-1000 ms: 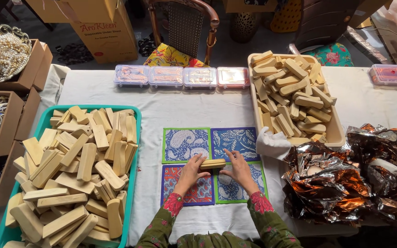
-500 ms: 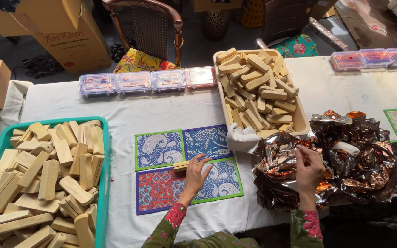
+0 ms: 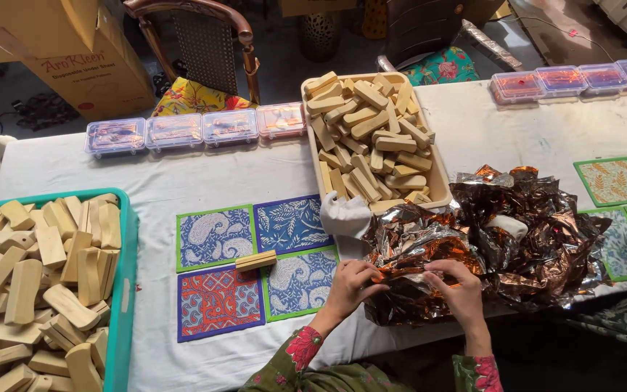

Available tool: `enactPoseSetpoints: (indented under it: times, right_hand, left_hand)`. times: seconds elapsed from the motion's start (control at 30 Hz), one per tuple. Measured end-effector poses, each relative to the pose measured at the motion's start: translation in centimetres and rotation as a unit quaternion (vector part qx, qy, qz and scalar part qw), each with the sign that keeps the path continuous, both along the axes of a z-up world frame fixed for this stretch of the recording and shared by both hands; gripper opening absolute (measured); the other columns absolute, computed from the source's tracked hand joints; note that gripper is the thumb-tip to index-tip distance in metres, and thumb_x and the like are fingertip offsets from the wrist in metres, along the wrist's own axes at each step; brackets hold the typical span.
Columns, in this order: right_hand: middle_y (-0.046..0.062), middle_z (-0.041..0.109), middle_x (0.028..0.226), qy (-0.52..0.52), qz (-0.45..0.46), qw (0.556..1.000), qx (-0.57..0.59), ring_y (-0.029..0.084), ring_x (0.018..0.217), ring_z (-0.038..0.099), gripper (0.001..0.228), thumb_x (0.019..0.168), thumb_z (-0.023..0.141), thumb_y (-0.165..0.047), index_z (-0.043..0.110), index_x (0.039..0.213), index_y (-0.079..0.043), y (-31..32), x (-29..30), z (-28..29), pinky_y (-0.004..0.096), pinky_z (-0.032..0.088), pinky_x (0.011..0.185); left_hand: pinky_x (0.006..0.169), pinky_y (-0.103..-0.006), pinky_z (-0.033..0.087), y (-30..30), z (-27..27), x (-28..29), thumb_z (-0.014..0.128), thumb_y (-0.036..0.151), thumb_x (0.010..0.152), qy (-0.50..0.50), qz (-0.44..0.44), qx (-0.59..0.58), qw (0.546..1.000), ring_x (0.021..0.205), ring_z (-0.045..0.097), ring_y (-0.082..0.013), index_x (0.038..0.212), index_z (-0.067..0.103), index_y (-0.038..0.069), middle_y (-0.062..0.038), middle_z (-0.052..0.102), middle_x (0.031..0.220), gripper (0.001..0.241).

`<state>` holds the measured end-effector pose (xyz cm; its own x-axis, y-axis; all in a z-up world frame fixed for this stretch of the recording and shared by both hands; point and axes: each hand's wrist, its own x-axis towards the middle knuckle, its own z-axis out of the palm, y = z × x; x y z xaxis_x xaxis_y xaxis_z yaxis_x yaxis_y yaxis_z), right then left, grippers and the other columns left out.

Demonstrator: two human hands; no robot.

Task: The person wipes wooden blocks with a white cloth and then wraps them in copper-colored foil. They place the wrapped blocks into small plastic containers and arrange them on the table. The person repeats this process with several blocks, handling them one at a time.

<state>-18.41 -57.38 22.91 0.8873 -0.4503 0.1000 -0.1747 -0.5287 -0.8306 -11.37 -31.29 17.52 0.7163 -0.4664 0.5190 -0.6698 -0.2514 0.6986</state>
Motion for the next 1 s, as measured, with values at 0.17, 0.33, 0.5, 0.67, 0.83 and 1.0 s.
enactPoseSetpoints:
  times: [0.17,0.33,0.5,0.67,0.83,1.0]
  right_hand:
    - [0.004,0.079,0.101,-0.025,0.194,0.976,-0.101,0.017,0.097,0.075,0.022,0.073,0.085,-0.014,0.078,0.094,-0.008,0.2,0.5,2.1,0.030,0.059,0.087]
    - [0.005,0.078,0.100,0.020,0.166,0.985,-0.045,0.016,0.094,0.075,0.020,0.081,0.075,-0.003,0.078,0.100,-0.007,-1.2,0.8,1.2,0.031,0.059,0.083]
    - [0.005,0.078,0.094,0.031,0.185,0.982,-0.034,0.016,0.090,0.075,0.019,0.078,0.077,-0.004,0.078,0.097,-0.007,-2.9,0.4,-0.1,0.033,0.059,0.082]
    - [0.002,0.079,0.092,0.010,0.238,0.971,-0.015,0.017,0.092,0.077,0.012,0.072,0.077,-0.008,0.077,0.084,-0.007,-4.9,0.0,-1.7,0.037,0.059,0.092]
    - [0.001,0.079,0.079,0.020,0.303,0.950,-0.072,0.018,0.086,0.076,0.012,0.068,0.081,-0.010,0.076,0.078,-0.006,-4.9,-0.5,-1.5,0.045,0.046,0.108]
    - [0.003,0.078,0.075,0.035,0.307,0.949,-0.056,0.018,0.080,0.075,0.012,0.069,0.081,-0.009,0.074,0.076,-0.003,-4.6,-1.0,-1.2,0.045,0.043,0.111]
  left_hand:
    - [0.095,-0.0383,0.044,-1.7,-1.9,0.3,0.080,0.021,0.087,0.045,0.039,-0.005,0.998,0.102,0.068,-0.0209,0.094,0.073,0.014,0.002,0.072,0.101,0.012]
    - [0.094,-0.0405,0.046,-1.5,1.9,-0.2,0.081,0.026,0.087,0.035,0.081,-0.022,0.996,0.103,0.067,-0.0239,0.105,0.073,0.012,-0.002,0.071,0.109,0.025]
    - [0.093,-0.0416,0.048,-2.4,0.8,-1.5,0.082,0.030,0.088,-0.019,0.099,-0.031,0.994,0.107,0.063,-0.0275,0.115,0.070,0.011,-0.004,0.066,0.118,0.035]
    - [0.100,-0.0396,0.046,-2.8,2.9,-2.2,0.080,0.031,0.088,-0.150,0.035,0.020,0.988,0.118,0.061,-0.0230,0.114,0.071,0.015,-0.001,0.068,0.130,0.032]
    - [0.100,-0.0392,0.044,-3.4,3.4,-2.9,0.080,0.039,0.086,-0.154,0.002,0.022,0.988,0.115,0.059,-0.0204,0.110,0.074,0.018,0.001,0.066,0.121,0.032]
    - [0.097,-0.0407,0.043,-3.9,2.2,-3.9,0.079,0.047,0.076,-0.148,-0.050,0.010,0.988,0.109,0.060,-0.0217,0.107,0.075,0.016,0.000,0.067,0.108,0.043]
